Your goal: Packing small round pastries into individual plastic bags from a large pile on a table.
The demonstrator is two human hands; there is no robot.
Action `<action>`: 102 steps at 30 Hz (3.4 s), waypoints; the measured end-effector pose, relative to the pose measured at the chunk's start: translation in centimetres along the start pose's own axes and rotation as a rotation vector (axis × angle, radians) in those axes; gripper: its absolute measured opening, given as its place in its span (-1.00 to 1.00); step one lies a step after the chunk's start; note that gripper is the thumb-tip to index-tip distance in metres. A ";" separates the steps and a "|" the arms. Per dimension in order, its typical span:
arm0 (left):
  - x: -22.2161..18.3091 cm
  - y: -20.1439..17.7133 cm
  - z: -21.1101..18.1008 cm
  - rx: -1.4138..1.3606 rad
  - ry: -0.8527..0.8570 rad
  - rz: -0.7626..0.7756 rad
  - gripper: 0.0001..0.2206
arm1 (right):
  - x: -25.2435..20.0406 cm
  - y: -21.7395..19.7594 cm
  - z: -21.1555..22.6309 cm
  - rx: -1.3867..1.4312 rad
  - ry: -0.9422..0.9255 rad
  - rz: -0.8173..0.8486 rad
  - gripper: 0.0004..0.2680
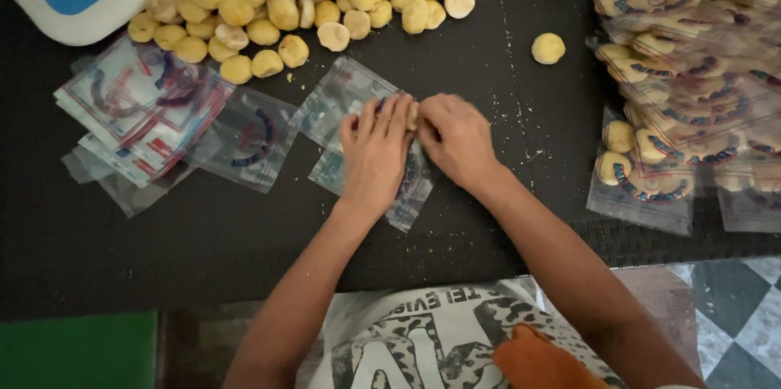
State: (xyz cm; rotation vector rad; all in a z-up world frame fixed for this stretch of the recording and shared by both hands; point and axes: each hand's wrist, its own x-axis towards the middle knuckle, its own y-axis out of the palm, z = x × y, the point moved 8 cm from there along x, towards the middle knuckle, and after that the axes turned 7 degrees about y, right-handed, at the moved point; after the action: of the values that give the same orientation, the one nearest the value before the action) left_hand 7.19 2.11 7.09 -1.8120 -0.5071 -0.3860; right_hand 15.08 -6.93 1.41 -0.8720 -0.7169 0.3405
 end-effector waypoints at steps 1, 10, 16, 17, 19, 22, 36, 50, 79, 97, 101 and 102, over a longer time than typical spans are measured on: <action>-0.4 0.7 1.0 0.002 -0.003 -0.002 -0.74 | 0.2 -0.2 0.1 0.002 -0.004 0.001 -0.93; 0.9 -1.8 -0.9 0.036 0.164 0.017 -0.79 | 0.8 1.5 0.2 -0.247 -0.098 -0.050 -0.99; -0.3 2.2 1.6 -0.401 0.109 0.018 -0.71 | -1.8 0.6 0.8 -0.212 -0.113 0.018 -0.96; -0.6 3.2 1.6 -0.181 0.171 0.009 -0.66 | -2.3 0.1 0.9 -0.248 -0.097 0.016 -0.96; -1.1 4.4 1.6 0.044 0.224 0.000 -0.60 | -3.1 -0.8 1.3 -0.282 -0.088 0.014 -0.97; -1.5 4.4 2.3 0.067 0.177 0.010 -0.35 | -3.7 -1.4 1.4 -0.283 -0.044 0.048 -0.99; -3.3 1.4 5.3 -0.153 0.087 0.085 -0.37 | -2.3 2.5 0.1 -0.254 -0.093 0.079 -0.86; -3.9 0.1 4.6 0.220 0.407 -0.090 -0.88 | -0.7 1.8 1.8 -0.205 -0.204 0.073 -0.92; -1.7 2.8 4.6 -0.147 0.032 0.029 -0.67 | 9.0 1.6 -3.6 -0.351 -0.170 -0.168 -0.77; -2.0 4.0 3.3 -0.051 0.034 0.039 -0.62 | 2.5 -7.6 -10.8 -0.095 0.254 -0.047 -0.75; -1.6 2.9 2.6 0.038 0.104 -0.003 -0.65 | 2.2 -7.0 -14.6 -0.697 0.138 -0.063 -0.73; -1.6 3.1 3.0 0.037 0.097 -0.033 -0.69 | 1.8 -6.6 -14.5 -0.649 0.011 -0.095 -0.84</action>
State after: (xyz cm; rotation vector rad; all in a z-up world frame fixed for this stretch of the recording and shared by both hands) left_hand 7.48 3.97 2.93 -1.7422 -0.4738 -0.4813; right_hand 26.34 -18.29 1.15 -1.4433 -0.8708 0.0073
